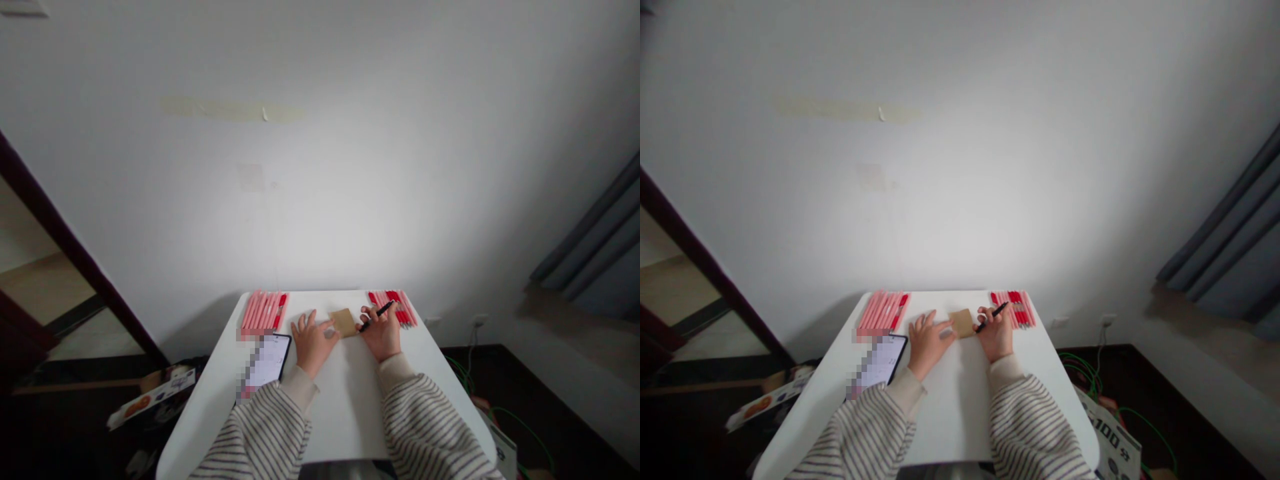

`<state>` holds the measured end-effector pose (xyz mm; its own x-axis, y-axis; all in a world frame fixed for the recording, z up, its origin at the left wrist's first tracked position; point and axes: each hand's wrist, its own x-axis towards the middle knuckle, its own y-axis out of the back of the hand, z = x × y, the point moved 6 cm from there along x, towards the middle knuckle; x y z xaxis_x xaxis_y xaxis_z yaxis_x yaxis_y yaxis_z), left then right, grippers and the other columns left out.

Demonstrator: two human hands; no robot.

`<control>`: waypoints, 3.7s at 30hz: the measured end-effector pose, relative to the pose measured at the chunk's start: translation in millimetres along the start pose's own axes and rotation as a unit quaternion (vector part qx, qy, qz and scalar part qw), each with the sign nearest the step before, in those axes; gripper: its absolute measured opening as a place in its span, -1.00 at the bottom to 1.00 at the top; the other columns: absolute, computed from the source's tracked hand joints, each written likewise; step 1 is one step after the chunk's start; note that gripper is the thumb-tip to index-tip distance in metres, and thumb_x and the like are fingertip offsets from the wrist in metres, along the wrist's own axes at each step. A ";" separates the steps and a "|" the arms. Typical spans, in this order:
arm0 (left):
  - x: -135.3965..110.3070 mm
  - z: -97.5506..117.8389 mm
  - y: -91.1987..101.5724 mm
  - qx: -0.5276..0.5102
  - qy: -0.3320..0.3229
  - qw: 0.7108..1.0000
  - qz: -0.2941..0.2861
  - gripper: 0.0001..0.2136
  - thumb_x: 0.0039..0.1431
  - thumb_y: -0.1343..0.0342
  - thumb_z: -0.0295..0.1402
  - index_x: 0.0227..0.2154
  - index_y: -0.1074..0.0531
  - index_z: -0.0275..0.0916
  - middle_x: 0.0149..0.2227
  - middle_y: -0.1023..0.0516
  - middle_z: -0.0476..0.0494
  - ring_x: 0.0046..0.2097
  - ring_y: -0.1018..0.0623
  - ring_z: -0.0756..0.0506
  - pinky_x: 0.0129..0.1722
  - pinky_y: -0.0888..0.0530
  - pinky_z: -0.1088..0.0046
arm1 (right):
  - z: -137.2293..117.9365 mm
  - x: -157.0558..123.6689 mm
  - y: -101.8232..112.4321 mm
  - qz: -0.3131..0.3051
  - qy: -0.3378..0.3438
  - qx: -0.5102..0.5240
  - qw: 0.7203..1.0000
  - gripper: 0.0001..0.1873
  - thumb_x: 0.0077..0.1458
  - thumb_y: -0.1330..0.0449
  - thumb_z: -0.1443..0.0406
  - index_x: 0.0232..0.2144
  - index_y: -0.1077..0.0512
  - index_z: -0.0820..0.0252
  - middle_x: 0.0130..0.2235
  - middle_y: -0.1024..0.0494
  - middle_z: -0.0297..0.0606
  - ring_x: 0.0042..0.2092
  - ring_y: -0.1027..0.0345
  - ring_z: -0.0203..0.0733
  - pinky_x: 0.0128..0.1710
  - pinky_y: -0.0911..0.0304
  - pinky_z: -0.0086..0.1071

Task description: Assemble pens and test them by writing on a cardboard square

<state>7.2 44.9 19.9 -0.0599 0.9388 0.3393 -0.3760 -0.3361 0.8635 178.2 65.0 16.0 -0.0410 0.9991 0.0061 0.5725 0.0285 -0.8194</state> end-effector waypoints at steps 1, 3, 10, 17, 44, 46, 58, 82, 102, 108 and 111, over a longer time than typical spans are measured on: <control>-0.3 0.2 0.1 -0.001 -0.001 1.000 0.002 -0.67 0.01 -0.13 -0.05 -0.11 -0.48 0.16 0.19 -0.29 -0.09 0.21 -0.18 -0.34 0.17 -0.02 -0.15 | -0.2 0.6 0.2 0.001 0.004 -0.009 1.000 -0.38 -0.07 -0.09 -0.24 -0.68 -0.16 0.15 -0.37 -0.43 -0.32 -0.42 -0.20 -0.29 -0.46 -0.20 -0.37; -0.7 0.3 -0.3 0.000 -0.003 1.000 0.005 -0.64 -0.02 -0.15 -0.02 -0.12 -0.49 0.14 0.19 -0.30 -0.11 0.21 -0.18 -0.35 0.16 -0.03 -0.16 | -0.9 2.1 1.8 0.010 0.017 -0.037 0.999 -0.41 -0.06 -0.08 -0.23 -0.66 -0.18 0.13 -0.38 -0.42 -0.32 -0.42 -0.20 -0.29 -0.45 -0.20 -0.37; 6.7 -3.8 -2.7 0.003 0.013 1.000 0.022 -0.65 -0.02 -0.19 -0.14 -0.10 -0.49 0.06 0.14 -0.35 -0.14 0.16 -0.24 -0.32 0.13 -0.10 -0.10 | -1.1 7.3 10.4 0.032 0.049 -0.125 0.990 -0.66 -0.04 -0.17 -0.06 -0.44 -0.43 0.05 -0.37 -0.46 -0.28 -0.41 -0.23 -0.26 -0.45 -0.22 -0.36; 15.0 -6.3 1.2 0.007 0.011 0.999 0.052 -0.73 0.08 -0.09 -0.22 -0.15 -0.51 -0.06 0.06 -0.42 -0.18 0.09 -0.31 -0.24 0.08 -0.22 0.11 | -1.3 5.5 8.4 0.031 0.046 -0.128 0.990 -0.66 -0.06 -0.19 0.02 -0.30 -0.51 0.07 -0.38 -0.45 -0.26 -0.42 -0.23 -0.27 -0.50 -0.22 -0.40; 28.3 3.3 6.6 -0.140 -0.072 0.978 0.135 -0.70 0.17 0.00 -0.30 -0.05 -0.45 -0.03 0.03 -0.42 -0.11 0.07 -0.35 -0.13 0.13 -0.28 0.23 | -9.3 1.0 -2.1 -0.022 0.259 -0.594 0.761 -0.80 0.03 -0.20 0.10 -0.31 -0.58 -0.08 -0.45 -0.53 -0.26 -0.28 -0.23 -0.09 -0.18 -0.16 -0.22; 28.3 1.9 6.0 -0.165 -0.065 0.975 0.136 -0.74 0.17 -0.01 -0.30 -0.11 -0.49 -0.05 0.02 -0.43 -0.10 0.05 -0.36 -0.13 0.11 -0.29 0.23 | -8.9 0.9 -1.5 -0.026 0.255 -0.600 0.758 -0.81 0.02 -0.20 0.12 -0.31 -0.58 -0.10 -0.46 -0.53 -0.27 -0.27 -0.22 -0.07 -0.16 -0.15 -0.20; 32.7 -2.4 8.8 -0.227 -0.044 0.961 0.152 -0.85 0.16 -0.03 -0.28 -0.36 -0.48 -0.16 -0.10 -0.50 -0.12 0.02 -0.42 -0.11 0.05 -0.31 0.25 | -4.9 -1.1 -1.8 -0.037 0.231 -0.596 0.768 -0.82 0.03 -0.20 0.13 -0.30 -0.58 -0.12 -0.47 -0.52 -0.28 -0.26 -0.22 -0.06 -0.15 -0.11 -0.20; 45.2 3.4 -7.0 -0.156 0.025 0.975 0.157 -0.79 0.15 -0.02 -0.26 -0.24 -0.51 -0.16 -0.06 -0.49 -0.18 0.02 -0.40 -0.17 0.05 -0.23 0.16 | -26.8 -13.4 11.9 0.126 0.248 -0.823 0.495 -0.81 0.12 -0.20 0.25 -0.22 -0.56 -0.08 -0.27 -0.48 -0.26 -0.11 -0.15 -0.13 -0.12 0.03 -0.28; 56.8 69.2 -45.1 -0.040 -0.067 0.996 0.033 -0.79 0.08 -0.10 -0.17 -0.22 -0.53 0.15 0.17 -0.30 -0.02 0.22 -0.13 -0.32 0.18 0.19 -0.34 | -43.5 -13.3 20.0 0.249 0.228 -0.829 0.445 -0.83 0.10 -0.19 0.17 -0.27 -0.53 0.02 -0.19 -0.56 -0.25 -0.03 -0.19 -0.04 0.04 0.18 -0.10; 62.9 77.7 -53.6 -0.057 -0.070 0.996 0.013 -0.77 0.07 -0.09 -0.12 -0.20 -0.52 0.16 0.19 -0.29 0.00 0.24 -0.10 -0.33 0.19 0.24 -0.32 | -43.1 -14.5 17.0 0.230 0.224 -0.839 0.440 -0.85 0.09 -0.19 0.20 -0.29 -0.55 -0.03 -0.22 -0.57 -0.29 -0.03 -0.19 -0.07 0.07 0.20 -0.11; 64.7 80.7 -54.6 -0.056 -0.072 0.996 0.010 -0.77 0.07 -0.09 -0.11 -0.20 -0.53 0.15 0.19 -0.29 0.00 0.24 -0.10 -0.32 0.19 0.24 -0.31 | -41.5 -14.3 16.9 0.226 0.226 -0.843 0.432 -0.84 0.08 -0.18 0.23 -0.29 -0.55 -0.06 -0.24 -0.57 -0.31 -0.04 -0.19 -0.07 0.09 0.24 -0.07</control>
<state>98.5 117.9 24.8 0.0613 0.9085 0.4133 -0.4771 -0.3370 0.8117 222.4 52.4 25.8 0.3337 0.8068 0.4876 0.2361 -0.5723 0.7854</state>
